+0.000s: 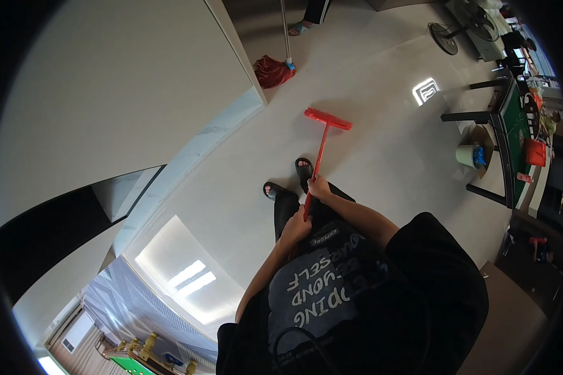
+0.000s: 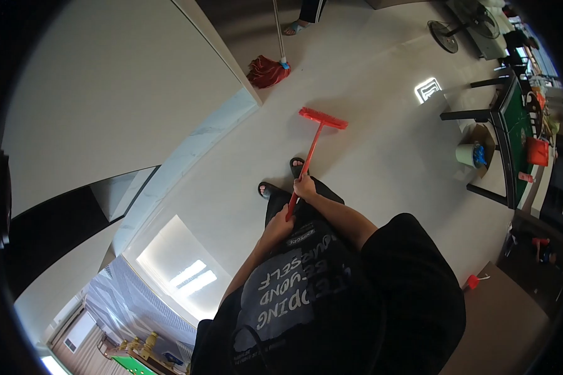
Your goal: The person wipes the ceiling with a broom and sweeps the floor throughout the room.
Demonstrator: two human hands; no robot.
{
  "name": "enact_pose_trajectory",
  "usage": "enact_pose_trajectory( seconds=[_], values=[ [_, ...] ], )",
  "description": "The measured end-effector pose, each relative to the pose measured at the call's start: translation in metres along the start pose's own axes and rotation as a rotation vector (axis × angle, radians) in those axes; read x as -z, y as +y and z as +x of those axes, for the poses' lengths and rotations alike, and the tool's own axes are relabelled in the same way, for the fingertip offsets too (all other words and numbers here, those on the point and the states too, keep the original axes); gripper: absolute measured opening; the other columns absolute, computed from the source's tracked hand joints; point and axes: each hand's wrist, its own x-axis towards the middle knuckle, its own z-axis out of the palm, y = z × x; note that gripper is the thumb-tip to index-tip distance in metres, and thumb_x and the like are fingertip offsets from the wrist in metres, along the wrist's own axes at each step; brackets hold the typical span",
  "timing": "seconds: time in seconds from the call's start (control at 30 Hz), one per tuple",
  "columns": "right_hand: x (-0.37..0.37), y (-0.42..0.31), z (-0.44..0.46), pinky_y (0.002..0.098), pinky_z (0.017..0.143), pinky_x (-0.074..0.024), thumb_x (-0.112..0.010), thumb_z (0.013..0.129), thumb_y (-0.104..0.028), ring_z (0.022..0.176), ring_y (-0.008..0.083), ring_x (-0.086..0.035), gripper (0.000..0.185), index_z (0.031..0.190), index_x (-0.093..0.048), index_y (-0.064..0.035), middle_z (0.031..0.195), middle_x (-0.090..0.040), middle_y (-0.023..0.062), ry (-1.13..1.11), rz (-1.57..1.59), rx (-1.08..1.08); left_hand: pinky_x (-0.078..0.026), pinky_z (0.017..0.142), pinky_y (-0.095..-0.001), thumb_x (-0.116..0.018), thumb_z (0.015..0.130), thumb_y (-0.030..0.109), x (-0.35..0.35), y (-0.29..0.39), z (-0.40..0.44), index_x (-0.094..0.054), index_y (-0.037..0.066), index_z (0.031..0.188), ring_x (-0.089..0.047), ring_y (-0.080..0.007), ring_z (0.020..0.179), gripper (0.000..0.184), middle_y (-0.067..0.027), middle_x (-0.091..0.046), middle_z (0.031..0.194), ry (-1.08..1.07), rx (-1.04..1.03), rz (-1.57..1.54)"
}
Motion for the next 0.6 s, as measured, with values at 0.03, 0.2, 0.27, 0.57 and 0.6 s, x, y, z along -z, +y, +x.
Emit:
enact_pose_trajectory(
  seconds=[0.03,0.2,0.27,0.57,0.6],
  values=[
    [0.003,-0.004,-0.003,0.044,0.073,-0.0495,-0.054,0.083,-0.021,0.081,0.0382,-0.063,0.025,0.094,-0.049,0.0018,0.083,-0.062,0.0241,0.004,0.003,-0.003,-0.043,0.086,-0.0492,-0.048,0.086,0.023,0.001,0.0,0.0,-0.038,-0.001,0.128,-0.054,-0.0453,0.101,0.049,-0.0306,-0.057,0.107,0.002,-0.003,0.006],
    [0.011,-0.009,-0.004,0.0448,0.075,-0.0489,-0.054,0.082,-0.021,0.085,0.0393,-0.062,0.026,0.094,-0.049,0.0016,0.083,-0.062,0.0244,-0.017,-0.012,-0.032,-0.043,0.084,-0.0502,-0.048,0.087,0.023,0.004,-0.002,0.005,-0.042,-0.001,0.121,-0.055,-0.0457,0.099,0.042,-0.0301,-0.058,0.104,-0.023,-0.05,-0.011],
    [0.009,-0.007,-0.002,0.0447,0.076,-0.049,-0.054,0.082,-0.021,0.085,0.0397,-0.062,0.026,0.094,-0.051,0.0025,0.084,-0.062,0.025,-0.002,-0.013,-0.044,-0.043,0.083,-0.0506,-0.048,0.087,0.024,0.006,0.001,0.007,-0.044,-0.001,0.117,-0.055,-0.0458,0.098,0.039,-0.03,-0.058,0.103,-0.037,-0.058,-0.015],
    [0.015,-0.012,0.002,0.0437,0.083,-0.0484,-0.053,0.079,-0.019,0.094,0.0402,-0.06,0.03,0.093,-0.059,0.0077,0.095,-0.061,0.029,-0.146,0.012,-0.156,-0.043,0.084,-0.0514,-0.047,0.087,0.026,0.006,-0.001,0.012,-0.044,0.001,0.115,-0.056,-0.046,0.096,0.038,-0.0295,-0.059,0.102,-0.031,-0.058,0.113],
    [0.016,-0.015,0.002,0.0438,0.082,-0.0485,-0.053,0.079,-0.019,0.094,0.0403,-0.06,0.031,0.094,-0.058,0.0078,0.095,-0.061,0.0293,-0.167,-0.001,-0.15,-0.043,0.084,-0.0514,-0.047,0.087,0.026,0.007,-0.001,0.012,-0.044,0.001,0.115,-0.056,-0.0461,0.096,0.038,-0.0296,-0.059,0.102,-0.031,-0.06,0.097]
  ],
)
